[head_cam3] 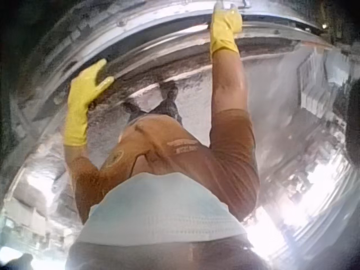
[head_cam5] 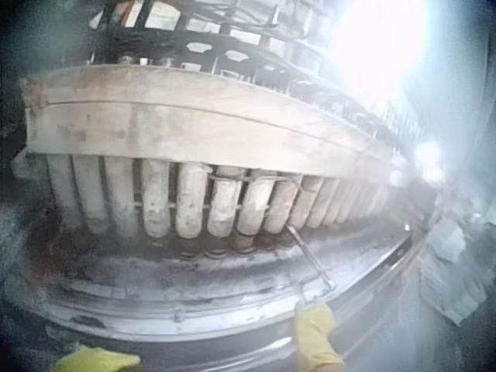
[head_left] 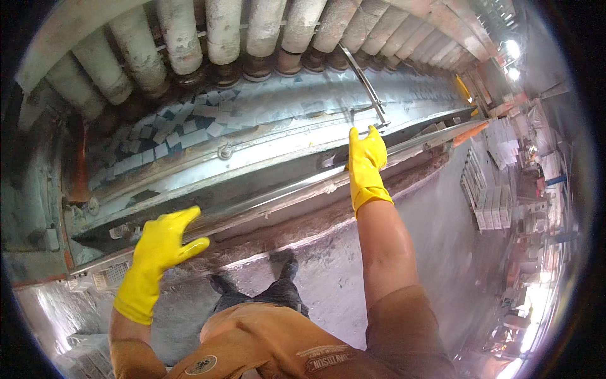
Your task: The person operates a conveyor belt system, repeatedly opening and closing a metal gate to allow small white rectangular tiles to move along the rollers. They also use a metal tool to adjust or clear items in a nearby basket.
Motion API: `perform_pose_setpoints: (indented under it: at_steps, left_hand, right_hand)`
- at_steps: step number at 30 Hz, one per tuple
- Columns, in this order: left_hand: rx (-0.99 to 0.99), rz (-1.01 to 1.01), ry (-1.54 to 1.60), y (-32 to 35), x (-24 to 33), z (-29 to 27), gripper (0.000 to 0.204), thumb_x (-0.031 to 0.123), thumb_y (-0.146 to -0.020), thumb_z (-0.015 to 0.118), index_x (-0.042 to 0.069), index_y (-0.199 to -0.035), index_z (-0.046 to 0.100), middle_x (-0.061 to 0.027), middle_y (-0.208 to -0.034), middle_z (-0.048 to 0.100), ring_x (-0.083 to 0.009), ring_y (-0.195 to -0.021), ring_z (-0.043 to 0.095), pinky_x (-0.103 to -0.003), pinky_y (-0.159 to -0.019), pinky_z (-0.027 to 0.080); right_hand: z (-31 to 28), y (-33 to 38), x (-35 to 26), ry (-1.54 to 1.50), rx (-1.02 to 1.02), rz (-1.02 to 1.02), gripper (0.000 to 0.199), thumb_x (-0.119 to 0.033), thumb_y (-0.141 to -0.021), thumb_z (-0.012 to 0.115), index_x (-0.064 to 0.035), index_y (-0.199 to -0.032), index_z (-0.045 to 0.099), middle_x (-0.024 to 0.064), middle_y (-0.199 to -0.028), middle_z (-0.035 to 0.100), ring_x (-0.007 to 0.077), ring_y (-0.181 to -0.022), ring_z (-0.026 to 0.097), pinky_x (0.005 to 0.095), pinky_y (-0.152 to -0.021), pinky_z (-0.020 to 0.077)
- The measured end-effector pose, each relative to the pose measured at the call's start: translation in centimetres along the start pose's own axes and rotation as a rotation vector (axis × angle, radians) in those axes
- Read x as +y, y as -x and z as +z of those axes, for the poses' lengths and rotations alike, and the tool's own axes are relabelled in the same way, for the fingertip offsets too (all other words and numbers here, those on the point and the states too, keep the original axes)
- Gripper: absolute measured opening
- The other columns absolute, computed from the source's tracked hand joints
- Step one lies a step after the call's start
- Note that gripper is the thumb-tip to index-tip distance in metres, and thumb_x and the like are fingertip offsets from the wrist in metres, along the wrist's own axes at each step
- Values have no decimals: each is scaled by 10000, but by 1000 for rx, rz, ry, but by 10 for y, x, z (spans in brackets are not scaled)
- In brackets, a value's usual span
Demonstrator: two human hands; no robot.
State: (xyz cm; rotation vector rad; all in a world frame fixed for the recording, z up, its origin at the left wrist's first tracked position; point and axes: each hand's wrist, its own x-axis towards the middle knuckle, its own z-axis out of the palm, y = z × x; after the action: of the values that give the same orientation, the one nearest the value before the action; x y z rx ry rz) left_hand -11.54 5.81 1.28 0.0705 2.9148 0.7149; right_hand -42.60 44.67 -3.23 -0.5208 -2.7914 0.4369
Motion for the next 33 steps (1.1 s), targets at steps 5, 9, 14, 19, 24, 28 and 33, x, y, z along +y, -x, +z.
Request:
perform_pose_setpoints:
  at_steps: [5, 9, 14, 19, 24, 28, 33]
  left_hand:
    - [-141, -258, -224, -38, 30, 14, 683, 381, -792, 851, 114, -1381, 632, -158, -1354, 664, -357, -1218, 633, -443, -1045, 499]
    - [-144, -300, -184, -39, 35, 9, 675, 385, -781, 857, 122, -1368, 653, -159, -1314, 686, -364, -1212, 636, -444, -1051, 497]
    - [-26, -224, -313, -30, 26, 17, 717, 403, -739, 882, 99, -1350, 661, -165, -1295, 695, -373, -1187, 649, -451, -1033, 511]
    - [60, -170, -358, -33, 21, 27, 753, 417, -698, 900, 65, -1322, 668, -176, -1291, 694, -378, -1186, 648, -454, -1025, 511]
    - [73, -123, -394, -35, 24, 29, 752, 431, -702, 898, 34, -1299, 668, -191, -1257, 701, -390, -1155, 649, -461, -1021, 502]
    - [131, -86, -414, -32, 16, 34, 754, 400, -657, 923, 26, -1265, 679, -200, -1230, 706, -399, -1136, 653, -468, -1007, 506]
    - [128, -99, -408, -33, 14, 33, 764, 402, -636, 930, 13, -1247, 687, -206, -1226, 707, -408, -1129, 653, -479, -1000, 508]
  right_hand:
    - [-6, -60, 41, -12, 37, -6, 647, -531, -871, 679, -121, -1371, 649, 164, -1278, 707, 363, -1180, 666, 556, -976, 493]
    - [-10, -113, 75, 22, 36, -6, 646, -527, -884, 662, -96, -1365, 646, 181, -1262, 706, 376, -1174, 666, 543, -952, 522]
    - [-19, -146, 93, 79, -30, -48, 600, -510, -911, 650, -69, -1317, 655, 186, -1236, 713, 374, -1169, 671, 531, -944, 528]
    - [-23, -155, 93, 197, -111, -63, 536, -525, -926, 641, -78, -1218, 691, 169, -1170, 738, 366, -1103, 702, 528, -879, 545]
    - [-16, -157, 99, 106, -52, -49, 494, -524, -923, 642, -109, -1181, 712, 148, -1176, 735, 350, -1118, 689, 541, -911, 500]
    - [-24, -155, 92, 110, -89, 12, 474, -515, -916, 653, -118, -1166, 720, 133, -1166, 739, 333, -1103, 696, 532, -906, 503]
    - [-23, -154, 90, 97, -45, 20, 447, -501, -916, 656, -127, -1148, 734, 119, -1145, 747, 320, -1102, 704, 532, -931, 500]
